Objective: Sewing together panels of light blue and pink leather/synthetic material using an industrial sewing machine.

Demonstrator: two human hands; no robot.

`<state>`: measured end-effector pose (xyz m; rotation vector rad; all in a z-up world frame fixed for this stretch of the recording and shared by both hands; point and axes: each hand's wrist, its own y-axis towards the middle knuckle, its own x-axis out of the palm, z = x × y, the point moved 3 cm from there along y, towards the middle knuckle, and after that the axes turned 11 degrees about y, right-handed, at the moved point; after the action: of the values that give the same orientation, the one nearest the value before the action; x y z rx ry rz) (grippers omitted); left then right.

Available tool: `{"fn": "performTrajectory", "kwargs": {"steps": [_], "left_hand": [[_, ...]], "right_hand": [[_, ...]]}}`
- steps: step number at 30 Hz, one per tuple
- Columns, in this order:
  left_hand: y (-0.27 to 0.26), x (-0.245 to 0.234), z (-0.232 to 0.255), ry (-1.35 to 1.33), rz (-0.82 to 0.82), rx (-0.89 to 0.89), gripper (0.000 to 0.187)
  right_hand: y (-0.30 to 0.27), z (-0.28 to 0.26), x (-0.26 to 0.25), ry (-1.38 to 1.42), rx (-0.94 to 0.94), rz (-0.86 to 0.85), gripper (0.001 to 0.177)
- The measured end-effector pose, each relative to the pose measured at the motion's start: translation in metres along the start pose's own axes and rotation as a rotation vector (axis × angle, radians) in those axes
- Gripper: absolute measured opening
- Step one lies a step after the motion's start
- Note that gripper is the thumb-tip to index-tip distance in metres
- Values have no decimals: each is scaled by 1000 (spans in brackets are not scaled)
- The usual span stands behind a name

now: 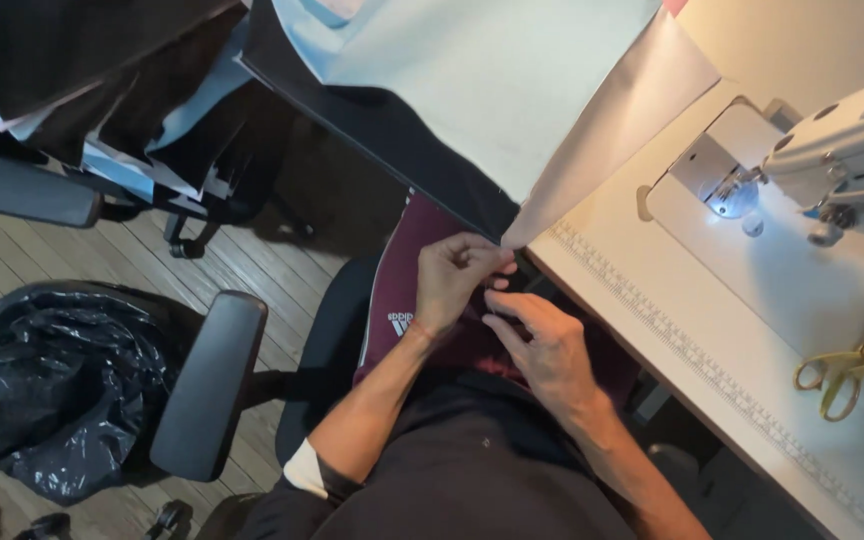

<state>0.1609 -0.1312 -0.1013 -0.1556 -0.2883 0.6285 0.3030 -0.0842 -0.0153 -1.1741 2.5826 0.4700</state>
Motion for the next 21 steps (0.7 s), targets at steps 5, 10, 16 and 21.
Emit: {"fn": "performTrajectory", "kwargs": {"steps": [5,10,16,21], "left_hand": [[7,-5,-7,34,-25,46,19],[-2,-8,-17,27,-9,116,21],[-11,-6,7,318,97,240,17],[-21,-6,25,595,192,475,14]], "right_hand": [[-39,1,-89,-340,16,179,21],[-115,28,-192,-1104,114,505,11],[-198,115,-237,-1295,144,459,17],[-202,119,-251,-1144,261,488,24]]}}
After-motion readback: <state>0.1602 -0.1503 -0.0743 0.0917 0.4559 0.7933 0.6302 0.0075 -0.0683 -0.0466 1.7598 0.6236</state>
